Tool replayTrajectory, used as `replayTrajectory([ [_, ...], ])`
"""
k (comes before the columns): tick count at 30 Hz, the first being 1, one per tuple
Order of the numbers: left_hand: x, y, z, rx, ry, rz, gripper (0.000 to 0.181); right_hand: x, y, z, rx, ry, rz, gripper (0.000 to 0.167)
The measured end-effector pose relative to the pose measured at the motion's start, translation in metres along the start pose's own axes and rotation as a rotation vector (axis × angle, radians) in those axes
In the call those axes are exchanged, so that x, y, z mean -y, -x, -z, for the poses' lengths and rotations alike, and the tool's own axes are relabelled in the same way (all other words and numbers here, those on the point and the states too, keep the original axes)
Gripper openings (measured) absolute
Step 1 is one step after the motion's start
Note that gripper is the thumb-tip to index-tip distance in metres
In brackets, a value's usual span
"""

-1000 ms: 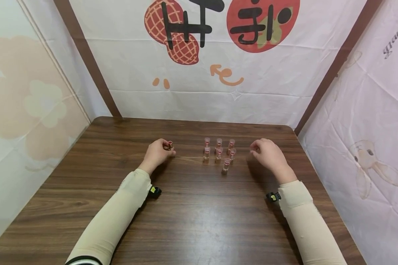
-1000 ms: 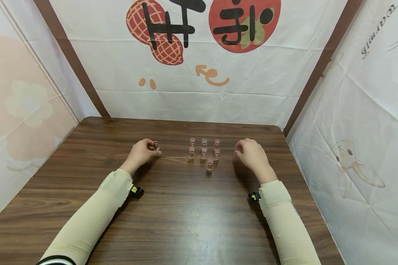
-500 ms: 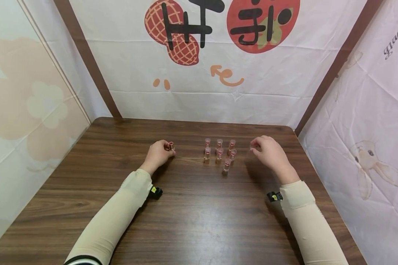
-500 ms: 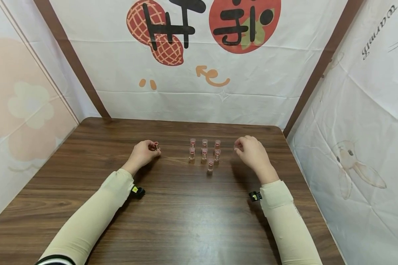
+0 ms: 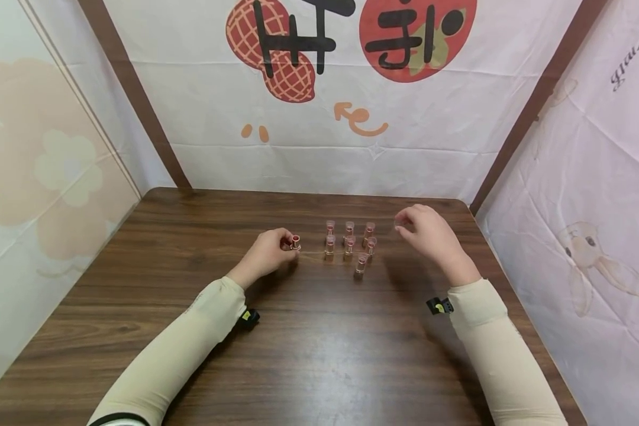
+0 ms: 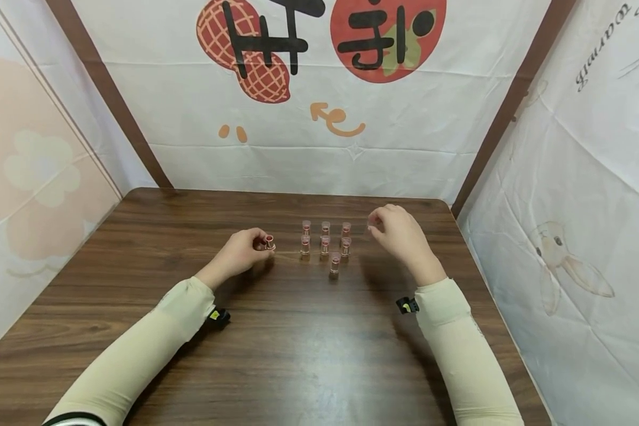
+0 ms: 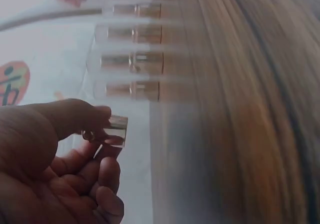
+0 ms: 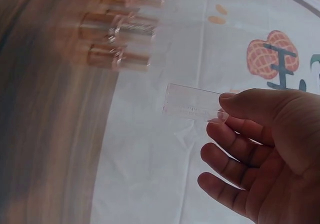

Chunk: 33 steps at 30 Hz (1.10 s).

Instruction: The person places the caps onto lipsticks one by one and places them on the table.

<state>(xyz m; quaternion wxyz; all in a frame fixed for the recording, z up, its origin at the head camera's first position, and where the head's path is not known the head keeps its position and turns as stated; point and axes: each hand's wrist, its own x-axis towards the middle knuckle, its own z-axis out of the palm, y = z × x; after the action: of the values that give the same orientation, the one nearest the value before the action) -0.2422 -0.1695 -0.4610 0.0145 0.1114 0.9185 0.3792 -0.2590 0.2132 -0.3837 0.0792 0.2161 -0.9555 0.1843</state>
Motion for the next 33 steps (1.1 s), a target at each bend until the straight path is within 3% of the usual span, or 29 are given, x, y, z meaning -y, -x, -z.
replayTrajectory([
  [9,-0.019,0.005,-0.013,0.060,-0.040,-0.094,0.019,0.026,-0.009,0.006,-0.007,-0.014,0.060,0.024],
  [14,-0.029,0.003,-0.019,0.062,-0.044,-0.144,0.018,0.042,-0.011,0.008,-0.007,-0.018,0.115,0.023],
  [33,-0.051,-0.005,-0.036,0.105,-0.026,-0.161,0.019,0.096,-0.013,0.000,0.012,-0.053,0.303,0.018],
])
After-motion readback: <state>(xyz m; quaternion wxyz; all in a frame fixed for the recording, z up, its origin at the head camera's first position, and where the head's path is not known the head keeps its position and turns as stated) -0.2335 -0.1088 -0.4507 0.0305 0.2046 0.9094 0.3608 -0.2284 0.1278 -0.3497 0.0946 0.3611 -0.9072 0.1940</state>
